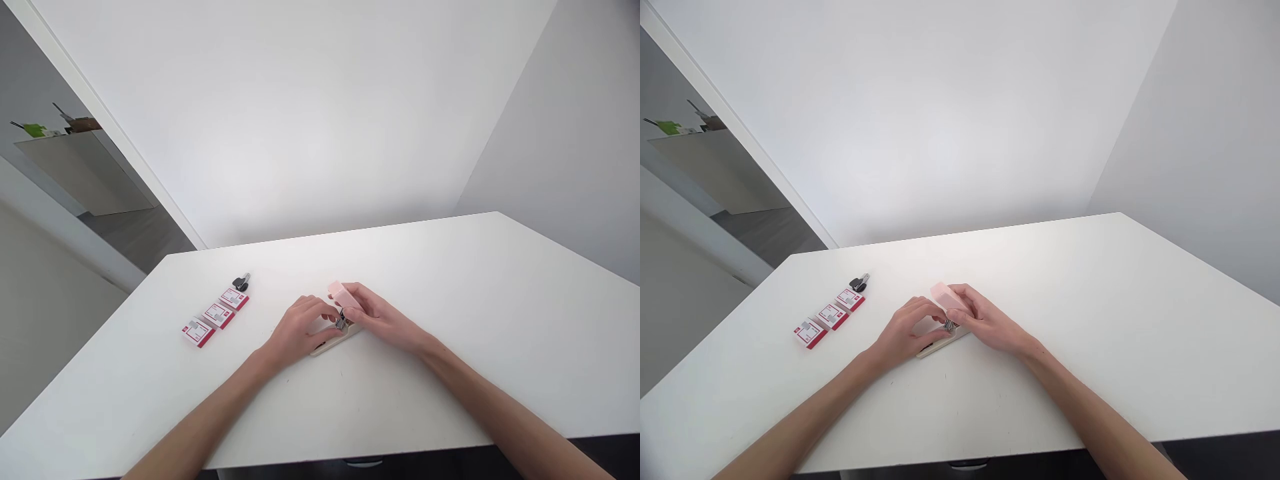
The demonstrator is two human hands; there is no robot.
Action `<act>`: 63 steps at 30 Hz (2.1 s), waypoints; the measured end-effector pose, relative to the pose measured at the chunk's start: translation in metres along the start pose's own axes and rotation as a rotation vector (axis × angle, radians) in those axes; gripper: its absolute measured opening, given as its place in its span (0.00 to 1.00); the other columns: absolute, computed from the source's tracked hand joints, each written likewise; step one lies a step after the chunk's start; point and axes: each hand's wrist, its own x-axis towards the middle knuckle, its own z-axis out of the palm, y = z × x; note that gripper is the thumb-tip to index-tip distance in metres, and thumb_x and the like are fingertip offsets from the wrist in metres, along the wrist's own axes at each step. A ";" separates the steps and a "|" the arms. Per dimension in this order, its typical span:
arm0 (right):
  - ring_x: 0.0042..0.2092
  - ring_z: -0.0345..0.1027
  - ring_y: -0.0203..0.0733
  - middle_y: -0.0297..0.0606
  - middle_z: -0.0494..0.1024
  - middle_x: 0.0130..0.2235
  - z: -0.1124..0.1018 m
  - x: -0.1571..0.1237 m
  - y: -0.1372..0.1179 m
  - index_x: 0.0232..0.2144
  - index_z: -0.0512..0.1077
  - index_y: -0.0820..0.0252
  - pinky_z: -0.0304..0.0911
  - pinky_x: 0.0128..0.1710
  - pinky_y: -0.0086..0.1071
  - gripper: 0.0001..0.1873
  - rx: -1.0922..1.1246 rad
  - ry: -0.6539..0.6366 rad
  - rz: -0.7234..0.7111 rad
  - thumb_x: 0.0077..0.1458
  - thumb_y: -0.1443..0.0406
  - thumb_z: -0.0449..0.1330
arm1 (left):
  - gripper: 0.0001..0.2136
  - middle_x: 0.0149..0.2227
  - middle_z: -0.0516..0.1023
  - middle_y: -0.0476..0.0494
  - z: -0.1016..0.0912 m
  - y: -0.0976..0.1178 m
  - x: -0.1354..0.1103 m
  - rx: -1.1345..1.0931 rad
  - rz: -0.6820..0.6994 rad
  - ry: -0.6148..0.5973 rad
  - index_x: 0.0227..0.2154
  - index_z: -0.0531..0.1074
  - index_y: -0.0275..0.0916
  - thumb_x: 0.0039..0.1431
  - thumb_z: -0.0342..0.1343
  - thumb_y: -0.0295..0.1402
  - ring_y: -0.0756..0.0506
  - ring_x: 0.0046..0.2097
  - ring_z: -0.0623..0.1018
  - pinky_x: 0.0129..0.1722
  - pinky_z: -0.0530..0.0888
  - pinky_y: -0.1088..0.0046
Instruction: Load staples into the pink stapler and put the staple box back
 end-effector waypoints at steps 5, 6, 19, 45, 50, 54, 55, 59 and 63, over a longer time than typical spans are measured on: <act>0.53 0.69 0.47 0.40 0.73 0.52 -0.001 0.000 0.002 0.58 0.68 0.48 0.66 0.54 0.43 0.19 0.020 -0.033 -0.031 0.71 0.50 0.57 | 0.06 0.41 0.84 0.48 0.002 -0.001 0.001 0.019 0.086 -0.019 0.45 0.77 0.45 0.69 0.63 0.37 0.45 0.42 0.79 0.49 0.73 0.64; 0.53 0.69 0.47 0.40 0.73 0.52 -0.001 0.000 0.002 0.58 0.68 0.48 0.66 0.54 0.43 0.19 0.016 -0.034 -0.033 0.71 0.50 0.57 | 0.06 0.41 0.84 0.48 0.002 -0.001 0.001 0.019 0.084 -0.022 0.44 0.77 0.45 0.69 0.63 0.37 0.45 0.42 0.79 0.49 0.73 0.64; 0.58 0.71 0.50 0.42 0.74 0.57 -0.002 -0.001 0.001 0.59 0.67 0.48 0.68 0.56 0.46 0.21 0.007 -0.044 0.012 0.70 0.49 0.59 | 0.08 0.42 0.83 0.48 -0.001 0.002 0.001 -0.011 0.004 -0.085 0.47 0.76 0.45 0.67 0.64 0.37 0.45 0.44 0.78 0.50 0.73 0.65; 0.48 0.70 0.45 0.40 0.75 0.56 -0.004 -0.001 -0.006 0.57 0.71 0.47 0.68 0.49 0.42 0.19 -0.014 -0.114 0.013 0.69 0.49 0.59 | 0.06 0.39 0.73 0.46 -0.004 0.016 0.001 -0.163 0.008 0.129 0.38 0.74 0.42 0.73 0.55 0.35 0.49 0.37 0.72 0.37 0.72 0.70; 0.48 0.73 0.49 0.41 0.78 0.48 -0.005 -0.001 -0.006 0.56 0.72 0.49 0.70 0.49 0.46 0.23 -0.061 -0.004 0.044 0.67 0.46 0.61 | 0.11 0.38 0.72 0.45 -0.010 0.021 0.006 -0.277 -0.178 0.310 0.36 0.71 0.42 0.73 0.55 0.42 0.47 0.39 0.73 0.41 0.72 0.68; 0.51 0.74 0.51 0.42 0.79 0.52 -0.007 -0.001 -0.003 0.54 0.73 0.49 0.69 0.52 0.48 0.20 -0.091 0.087 0.074 0.66 0.48 0.62 | 0.14 0.35 0.70 0.47 -0.015 0.013 0.008 -0.370 -0.412 0.398 0.38 0.70 0.42 0.72 0.55 0.48 0.47 0.38 0.70 0.41 0.70 0.69; 0.50 0.74 0.50 0.41 0.79 0.53 -0.007 0.000 -0.002 0.53 0.74 0.49 0.69 0.52 0.48 0.19 -0.090 0.105 0.076 0.66 0.49 0.63 | 0.15 0.34 0.69 0.48 -0.015 0.010 0.008 -0.379 -0.459 0.416 0.37 0.70 0.42 0.71 0.55 0.49 0.47 0.38 0.70 0.41 0.70 0.70; 0.47 0.74 0.48 0.39 0.80 0.49 -0.007 0.001 -0.001 0.49 0.75 0.50 0.68 0.48 0.44 0.18 -0.126 0.198 0.055 0.64 0.49 0.65 | 0.17 0.31 0.67 0.49 -0.015 0.001 0.008 -0.413 -0.563 0.464 0.37 0.70 0.42 0.69 0.56 0.52 0.46 0.40 0.70 0.44 0.69 0.69; 0.46 0.73 0.47 0.37 0.80 0.44 -0.007 0.002 0.000 0.49 0.75 0.50 0.66 0.46 0.41 0.17 -0.190 0.293 0.049 0.63 0.50 0.64 | 0.17 0.31 0.67 0.50 -0.014 -0.002 0.008 -0.438 -0.600 0.464 0.38 0.71 0.43 0.69 0.56 0.52 0.47 0.39 0.69 0.45 0.68 0.69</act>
